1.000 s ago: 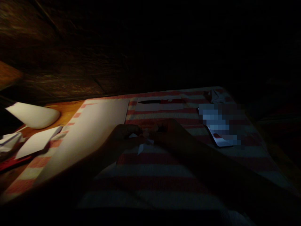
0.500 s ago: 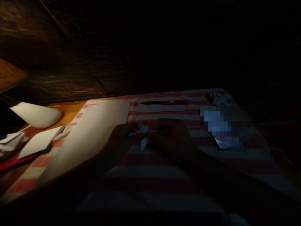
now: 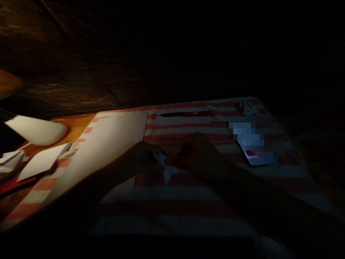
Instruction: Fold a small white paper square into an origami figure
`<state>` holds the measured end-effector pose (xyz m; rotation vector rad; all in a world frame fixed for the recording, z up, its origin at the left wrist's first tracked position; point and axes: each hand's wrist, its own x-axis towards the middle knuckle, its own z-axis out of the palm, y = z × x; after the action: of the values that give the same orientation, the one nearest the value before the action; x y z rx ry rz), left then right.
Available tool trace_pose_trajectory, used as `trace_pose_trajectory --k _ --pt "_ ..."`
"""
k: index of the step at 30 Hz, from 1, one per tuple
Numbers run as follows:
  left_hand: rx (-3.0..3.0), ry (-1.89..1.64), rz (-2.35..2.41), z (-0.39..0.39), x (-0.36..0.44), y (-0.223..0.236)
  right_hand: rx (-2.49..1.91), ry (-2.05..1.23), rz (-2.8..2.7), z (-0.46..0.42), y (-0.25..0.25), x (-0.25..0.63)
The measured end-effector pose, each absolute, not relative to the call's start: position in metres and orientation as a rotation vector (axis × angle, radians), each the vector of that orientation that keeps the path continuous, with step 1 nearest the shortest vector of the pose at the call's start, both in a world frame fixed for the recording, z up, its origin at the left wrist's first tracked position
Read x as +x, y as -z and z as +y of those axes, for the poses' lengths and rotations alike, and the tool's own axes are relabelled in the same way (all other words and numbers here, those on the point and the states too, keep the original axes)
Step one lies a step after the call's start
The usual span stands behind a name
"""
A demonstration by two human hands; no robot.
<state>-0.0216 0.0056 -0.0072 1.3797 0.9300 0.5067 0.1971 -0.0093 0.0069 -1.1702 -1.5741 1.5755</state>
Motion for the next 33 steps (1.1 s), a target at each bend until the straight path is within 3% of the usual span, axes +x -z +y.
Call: trace_pose_trajectory --k 11,20,33 --pt "1.151 -0.584 0.821 0.001 -0.018 0.002 -1.199 -1.638 -1.439 0.0 0.0 0.203" --pt "1.587 -0.446 0.941 0.001 -0.017 0.0 -1.095 -1.748 -1.363 0.002 0.006 0.202" --pt "1.378 -0.513 0.895 -0.001 -0.01 -0.001 -0.993 -1.79 -1.351 -0.004 0.004 0.187"
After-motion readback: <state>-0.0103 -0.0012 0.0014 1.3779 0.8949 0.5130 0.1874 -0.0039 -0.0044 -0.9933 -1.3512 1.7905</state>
